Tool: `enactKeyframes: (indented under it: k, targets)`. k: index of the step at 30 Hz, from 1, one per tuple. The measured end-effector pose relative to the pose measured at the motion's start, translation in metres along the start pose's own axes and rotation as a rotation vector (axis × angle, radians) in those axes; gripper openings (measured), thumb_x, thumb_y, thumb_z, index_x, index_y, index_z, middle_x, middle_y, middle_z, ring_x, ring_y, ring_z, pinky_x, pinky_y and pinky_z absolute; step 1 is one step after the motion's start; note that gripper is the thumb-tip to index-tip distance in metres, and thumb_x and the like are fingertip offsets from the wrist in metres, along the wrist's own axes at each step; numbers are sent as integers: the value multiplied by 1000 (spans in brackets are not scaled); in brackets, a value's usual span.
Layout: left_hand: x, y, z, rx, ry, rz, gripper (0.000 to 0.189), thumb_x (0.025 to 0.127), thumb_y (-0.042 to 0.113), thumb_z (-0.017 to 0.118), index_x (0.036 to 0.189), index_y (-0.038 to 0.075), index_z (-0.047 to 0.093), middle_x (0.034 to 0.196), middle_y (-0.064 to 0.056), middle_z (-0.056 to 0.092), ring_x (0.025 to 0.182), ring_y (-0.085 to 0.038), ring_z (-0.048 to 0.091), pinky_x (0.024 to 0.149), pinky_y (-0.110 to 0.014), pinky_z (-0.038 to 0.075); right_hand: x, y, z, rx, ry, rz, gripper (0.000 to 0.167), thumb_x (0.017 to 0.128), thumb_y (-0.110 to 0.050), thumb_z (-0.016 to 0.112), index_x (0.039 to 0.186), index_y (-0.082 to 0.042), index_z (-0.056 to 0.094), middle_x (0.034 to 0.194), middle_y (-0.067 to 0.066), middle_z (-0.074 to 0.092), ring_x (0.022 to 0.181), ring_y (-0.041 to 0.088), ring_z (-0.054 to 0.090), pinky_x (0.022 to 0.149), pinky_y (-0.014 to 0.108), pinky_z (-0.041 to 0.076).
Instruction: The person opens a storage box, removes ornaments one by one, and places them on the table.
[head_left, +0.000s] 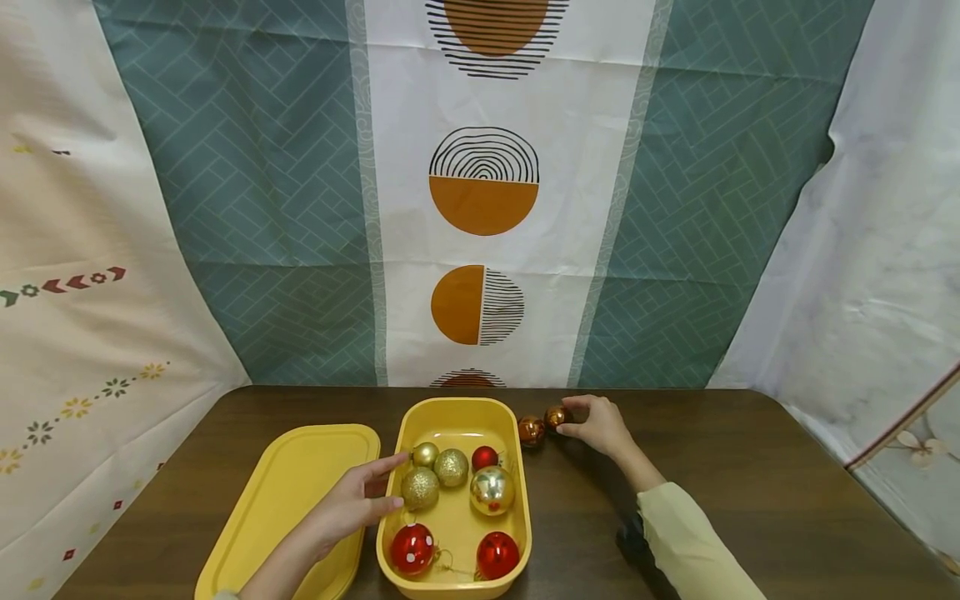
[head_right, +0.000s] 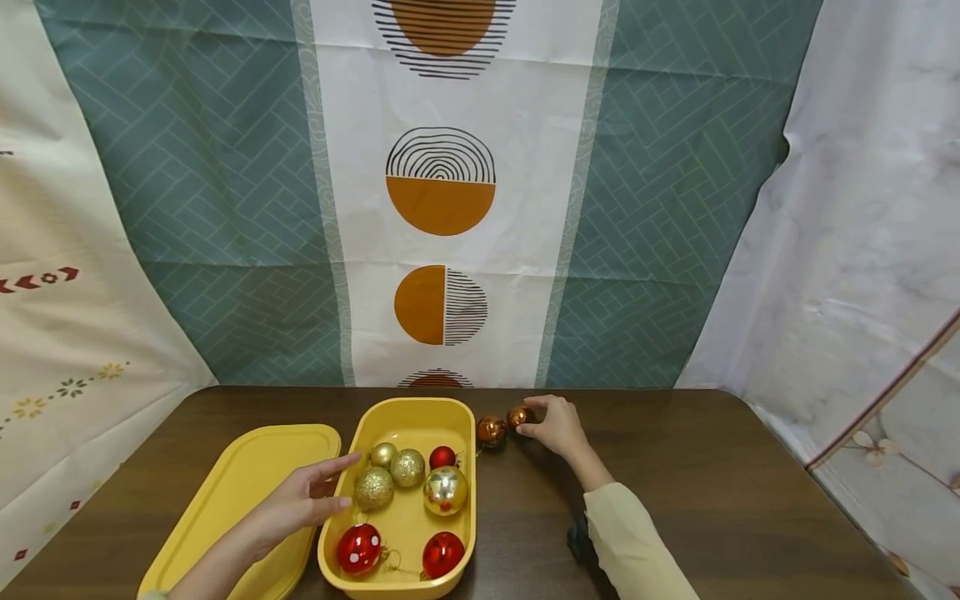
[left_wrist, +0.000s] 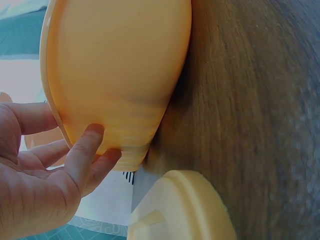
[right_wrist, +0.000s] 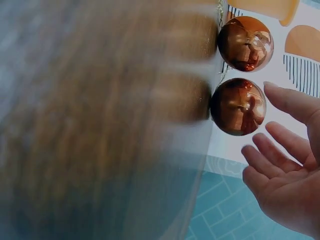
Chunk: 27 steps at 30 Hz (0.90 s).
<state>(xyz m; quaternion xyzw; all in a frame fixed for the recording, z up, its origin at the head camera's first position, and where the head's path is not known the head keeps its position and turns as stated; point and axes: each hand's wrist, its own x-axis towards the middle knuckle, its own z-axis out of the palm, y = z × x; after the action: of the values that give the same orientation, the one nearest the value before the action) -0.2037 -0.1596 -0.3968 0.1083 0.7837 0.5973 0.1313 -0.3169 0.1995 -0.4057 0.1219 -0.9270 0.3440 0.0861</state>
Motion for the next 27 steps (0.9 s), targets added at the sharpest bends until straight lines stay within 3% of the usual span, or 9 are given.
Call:
enactKeyframes:
  k: [7,12,20,27]
  targets:
    - [0,-1,0,2,7,-4,59,83,4,61,136,-6,36,136,-31,35,114,-37,46,80,-44,49,-6,-9,-7,10,14,-20,48,75,-16,75,116,2,60,118,20,59,113,38,49,91,51,39]
    - [-1,0,0,1,6,-4,60,83,4,61,136,-6,35,134,-32,37,113,-36,47,79,-43,49,-15,-26,-9,93,4,-55,47,74,-16,75,116,0,61,116,17,61,111,34,52,90,49,41]
    - [-1,1,0,8,10,4,60,83,4,61,136,-6,36,133,-32,37,111,-36,49,79,-41,49,-37,-63,-7,268,-106,-216,48,73,-12,76,115,5,60,113,20,60,107,34,55,91,44,42]
    - [0,-1,0,-5,0,8,60,83,4,61,136,-6,35,133,-32,38,111,-35,49,78,-42,50,-50,-85,0,280,-210,-321,50,73,-14,76,115,8,58,110,18,60,105,33,55,91,41,42]
